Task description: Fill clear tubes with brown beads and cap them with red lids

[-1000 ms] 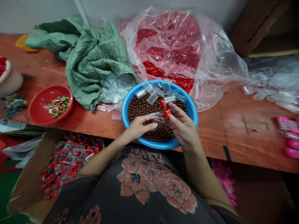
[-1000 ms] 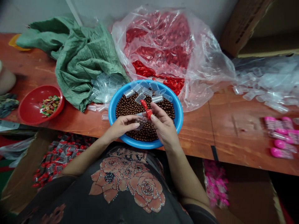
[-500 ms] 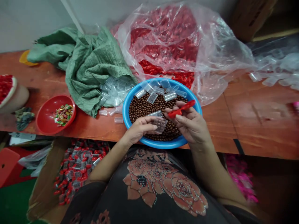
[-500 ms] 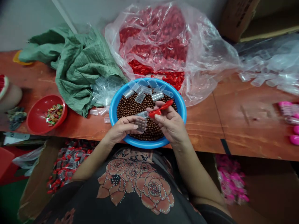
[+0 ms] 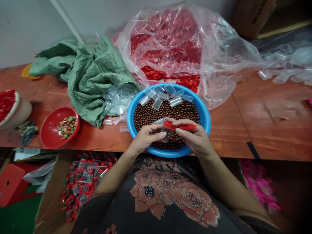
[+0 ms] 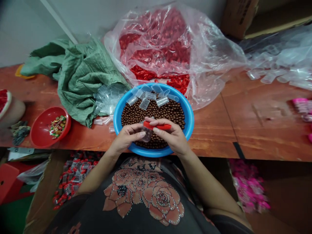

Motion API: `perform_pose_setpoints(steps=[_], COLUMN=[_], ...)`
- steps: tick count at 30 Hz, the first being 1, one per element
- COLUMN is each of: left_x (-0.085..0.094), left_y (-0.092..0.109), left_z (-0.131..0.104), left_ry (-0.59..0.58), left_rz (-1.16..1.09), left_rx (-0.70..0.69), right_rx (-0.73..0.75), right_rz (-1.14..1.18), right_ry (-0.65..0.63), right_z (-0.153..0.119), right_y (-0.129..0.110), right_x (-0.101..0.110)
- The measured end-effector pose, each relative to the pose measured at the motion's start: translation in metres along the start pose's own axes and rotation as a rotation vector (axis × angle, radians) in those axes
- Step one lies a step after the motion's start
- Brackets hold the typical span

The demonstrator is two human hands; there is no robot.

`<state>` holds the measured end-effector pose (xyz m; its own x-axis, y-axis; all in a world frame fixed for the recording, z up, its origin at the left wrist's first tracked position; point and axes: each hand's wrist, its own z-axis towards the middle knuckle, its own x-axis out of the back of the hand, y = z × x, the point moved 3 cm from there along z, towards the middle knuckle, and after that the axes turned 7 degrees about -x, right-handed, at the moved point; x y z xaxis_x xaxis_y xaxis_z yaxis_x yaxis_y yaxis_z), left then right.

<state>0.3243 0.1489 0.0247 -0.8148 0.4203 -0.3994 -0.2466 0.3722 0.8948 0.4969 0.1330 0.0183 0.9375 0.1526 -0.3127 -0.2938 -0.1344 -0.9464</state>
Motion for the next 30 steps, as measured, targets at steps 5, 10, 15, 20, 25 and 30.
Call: perform_pose_setpoints(steps=[5, 10, 15, 20, 25, 30], left_x=[-0.003, -0.006, -0.011, -0.02, -0.033, -0.045], left_y=[0.004, 0.002, -0.006, -0.005, -0.017, -0.027], left_z=[0.0, -0.001, 0.0, 0.008, 0.022, 0.025], left_ry=[-0.028, -0.017, 0.138, 0.158, 0.068, 0.236], left_rz=[-0.031, -0.056, -0.073, -0.219, -0.354, -0.379], left_rx=[0.0, -0.027, -0.104, -0.113, 0.142, 0.066], right_rx=[0.084, 0.197, 0.294, 0.549, 0.604, 0.651], right_rz=[-0.046, -0.127, -0.428, -0.728, -0.827, -0.831], right_ry=[-0.071, -0.055, -0.031, 0.065, 0.11, 0.098], right_z=[-0.004, -0.008, -0.005, -0.006, -0.011, -0.014], right_y=[0.0, -0.004, -0.008, -0.012, -0.007, -0.002], right_x=[0.001, 0.001, -0.003, -0.011, -0.01, -0.008])
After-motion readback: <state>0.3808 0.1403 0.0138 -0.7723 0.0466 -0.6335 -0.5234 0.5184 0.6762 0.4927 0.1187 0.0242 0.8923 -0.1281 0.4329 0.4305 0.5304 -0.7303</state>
